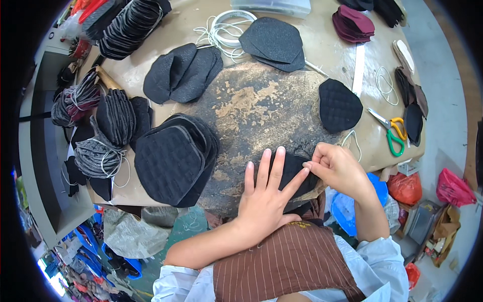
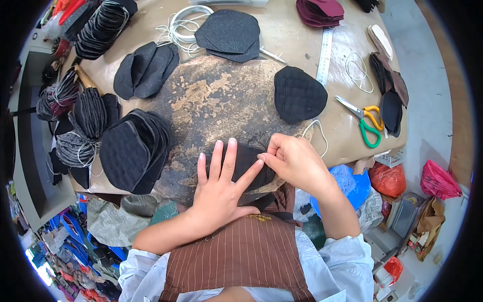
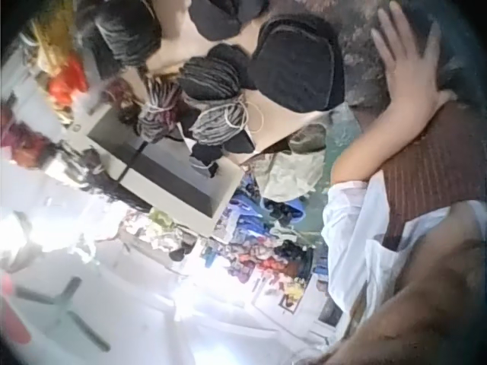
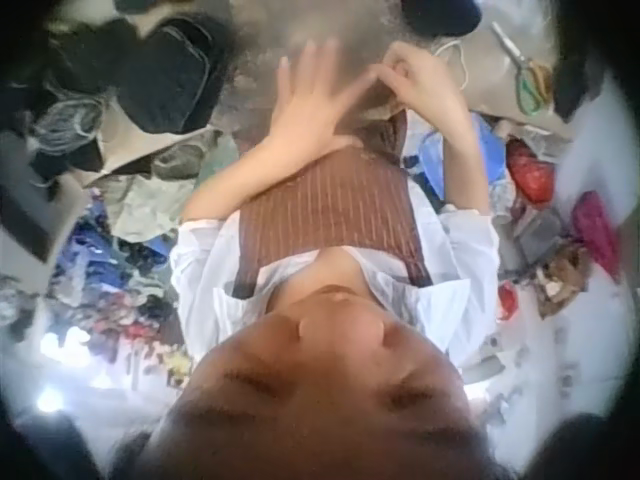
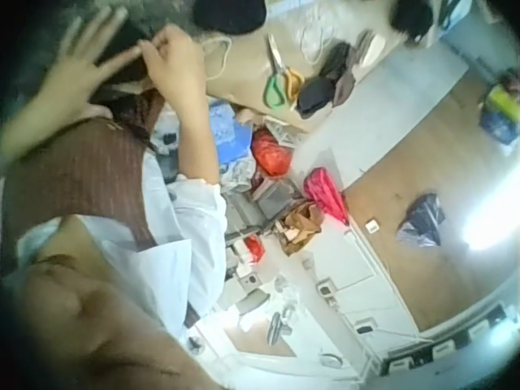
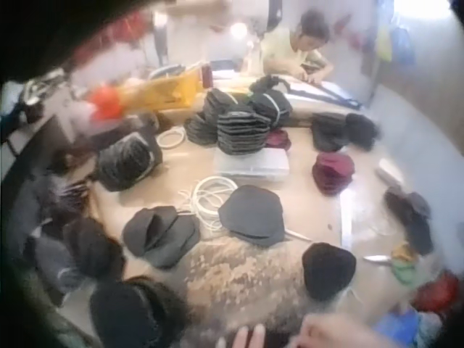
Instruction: The person repeatedly picks up small black fabric pieces from a table, aligns them, and stacks them into neat piles. They occasionally move existing stacks aside to make space and continue stacking new pieces. The process is repetitive and focused on organizing the fabric parts into uniform stacks.
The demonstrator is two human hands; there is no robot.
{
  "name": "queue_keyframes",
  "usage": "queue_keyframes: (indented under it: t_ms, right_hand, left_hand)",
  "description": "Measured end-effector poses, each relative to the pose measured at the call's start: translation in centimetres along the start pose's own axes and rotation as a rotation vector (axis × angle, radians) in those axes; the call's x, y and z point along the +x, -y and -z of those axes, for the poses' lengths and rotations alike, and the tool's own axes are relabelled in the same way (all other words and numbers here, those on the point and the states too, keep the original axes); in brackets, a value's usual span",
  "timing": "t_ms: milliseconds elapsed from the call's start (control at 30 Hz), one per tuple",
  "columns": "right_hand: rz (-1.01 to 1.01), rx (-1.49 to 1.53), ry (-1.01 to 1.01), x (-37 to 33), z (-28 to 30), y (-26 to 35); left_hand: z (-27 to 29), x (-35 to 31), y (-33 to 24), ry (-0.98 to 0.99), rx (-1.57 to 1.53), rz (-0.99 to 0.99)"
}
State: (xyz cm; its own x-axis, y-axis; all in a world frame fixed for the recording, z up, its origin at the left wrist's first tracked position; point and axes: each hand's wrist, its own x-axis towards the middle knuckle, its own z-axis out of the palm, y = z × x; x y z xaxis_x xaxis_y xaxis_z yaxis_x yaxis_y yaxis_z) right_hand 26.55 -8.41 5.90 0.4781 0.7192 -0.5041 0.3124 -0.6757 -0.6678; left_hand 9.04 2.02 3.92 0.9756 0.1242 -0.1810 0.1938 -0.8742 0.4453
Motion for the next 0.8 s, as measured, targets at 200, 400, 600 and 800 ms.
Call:
queue_keyframes:
  t_ms: [200, 400, 600, 800]
  right_hand:
    - [0.600, 0.153, 0.109, -2.0, 1.9, 0.6]
    - [0.591, 0.062, -0.316, 6.2, 4.8, 3.4]
    - [0.759, -0.529, -0.509, 15.8, 4.9, 4.2]
    - [0.857, -0.552, -0.417, 15.7, 5.3, 4.1]
  left_hand:
    - [0.5, -2.1, 1.4, -0.581, -0.674, 0.074]
    - [8.4, -4.4, 5.2, -1.244, -0.764, 0.313]
    - [9.2, -6.5, 7.3, -1.072, 0.232, 0.385]
    - [4.5, -6.1, 2.8, -0.867, -0.186, 0.042]
